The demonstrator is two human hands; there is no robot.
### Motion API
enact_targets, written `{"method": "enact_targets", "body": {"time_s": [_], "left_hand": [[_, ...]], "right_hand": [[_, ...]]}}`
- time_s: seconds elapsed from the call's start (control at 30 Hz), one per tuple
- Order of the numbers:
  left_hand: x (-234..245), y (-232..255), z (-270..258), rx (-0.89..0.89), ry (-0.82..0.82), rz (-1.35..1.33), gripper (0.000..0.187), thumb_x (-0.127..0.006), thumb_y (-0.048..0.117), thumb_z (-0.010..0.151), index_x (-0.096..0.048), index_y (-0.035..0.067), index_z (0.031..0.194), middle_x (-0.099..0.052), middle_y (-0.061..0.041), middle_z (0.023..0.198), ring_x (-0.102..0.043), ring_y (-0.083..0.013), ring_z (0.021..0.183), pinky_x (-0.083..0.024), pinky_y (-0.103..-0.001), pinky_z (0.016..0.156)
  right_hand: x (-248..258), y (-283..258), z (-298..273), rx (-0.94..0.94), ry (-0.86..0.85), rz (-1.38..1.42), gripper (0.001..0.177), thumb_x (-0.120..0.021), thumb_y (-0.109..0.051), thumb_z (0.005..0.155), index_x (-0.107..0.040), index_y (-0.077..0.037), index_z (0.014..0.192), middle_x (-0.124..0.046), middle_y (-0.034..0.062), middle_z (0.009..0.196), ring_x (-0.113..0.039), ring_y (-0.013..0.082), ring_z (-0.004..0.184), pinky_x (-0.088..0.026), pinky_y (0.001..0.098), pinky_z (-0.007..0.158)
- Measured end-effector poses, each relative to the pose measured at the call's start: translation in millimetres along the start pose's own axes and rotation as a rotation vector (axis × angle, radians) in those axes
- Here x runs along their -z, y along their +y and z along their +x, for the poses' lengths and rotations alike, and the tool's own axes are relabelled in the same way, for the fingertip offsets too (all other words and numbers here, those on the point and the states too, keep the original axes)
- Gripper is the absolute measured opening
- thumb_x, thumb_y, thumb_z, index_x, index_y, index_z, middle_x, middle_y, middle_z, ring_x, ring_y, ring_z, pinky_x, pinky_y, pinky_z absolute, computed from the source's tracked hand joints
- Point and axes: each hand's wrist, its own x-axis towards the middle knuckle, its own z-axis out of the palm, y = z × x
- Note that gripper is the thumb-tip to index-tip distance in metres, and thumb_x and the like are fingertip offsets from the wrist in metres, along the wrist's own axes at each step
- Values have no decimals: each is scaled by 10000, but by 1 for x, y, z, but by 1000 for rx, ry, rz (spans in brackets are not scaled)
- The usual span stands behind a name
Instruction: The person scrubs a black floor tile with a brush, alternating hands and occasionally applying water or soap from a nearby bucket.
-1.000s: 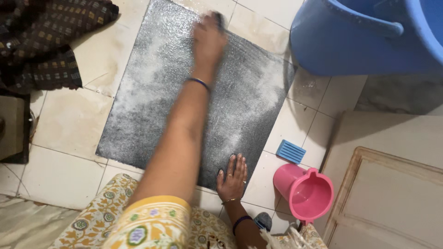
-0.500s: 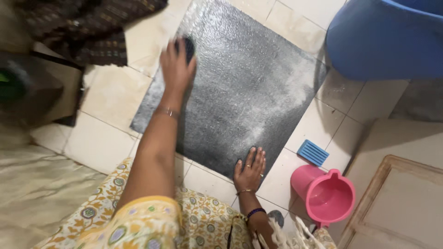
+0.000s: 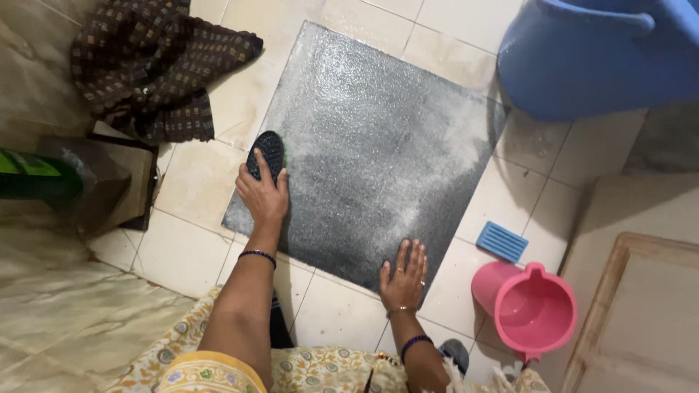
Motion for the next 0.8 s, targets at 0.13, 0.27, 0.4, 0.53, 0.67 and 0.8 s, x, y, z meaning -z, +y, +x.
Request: {"method": "enact_targets", "body": {"time_s": [0.13, 0.27, 0.4, 0.53, 0.67, 0.8], "left_hand": [[-12, 17, 36, -95, 62, -11, 768, -634, 483, 1042, -315, 131, 1646, -389, -376, 1426, -422, -507, 1253, -332, -637, 1071], [-43, 47, 105, -178, -3, -88, 788, -628, 470, 1052, -254, 115, 1648, -376, -399, 1432, -416, -524, 1252, -320, -638, 1081], [-80, 105, 195, -211, 78, -46, 800, -650, 527, 1017, -273, 116, 1591, -389, -404, 1410, -400, -551, 1268, -297, -642, 1068], [-90, 148, 262, -118, -196, -64, 651, -651, 515, 987, -488, 86, 1450, -424, -316, 1445, -374, -485, 1356, -290, -596, 1110], [-85, 140, 265, -91, -365, -101, 571, -647, 469, 1023, -545, 119, 1462, -482, -245, 1486, -384, -437, 1430, -285, -582, 1205], [-57, 89, 207, -393, -63, -159, 794, -725, 411, 971, -356, 119, 1610, -353, -441, 1417, -349, -588, 1261, -262, -666, 1054]], "right_hand": [[-1, -8, 6, -16, 26, -10, 696, -483, -341, 991, -293, -52, 1595, -235, 204, 1660, -214, 376, 1540, -186, 514, 1251], [-8, -17, 14, -62, 70, -5, 674, -497, -323, 1011, -310, -41, 1595, -243, 219, 1668, -219, 403, 1552, -190, 528, 1259], [0, -18, 16, -58, 47, -27, 680, -506, -311, 1000, -320, -31, 1591, -248, 225, 1663, -223, 408, 1543, -194, 536, 1250], [-1, -21, 16, -59, 40, -30, 689, -506, -306, 993, -308, -30, 1593, -248, 233, 1661, -214, 410, 1546, -186, 534, 1252], [-3, -20, 16, -64, 30, -35, 690, -503, -298, 994, -305, -21, 1595, -251, 237, 1657, -213, 413, 1544, -181, 536, 1249], [-4, -20, 18, -70, 42, -40, 685, -503, -316, 991, -313, -31, 1585, -250, 234, 1657, -213, 410, 1543, -186, 532, 1249]]}}
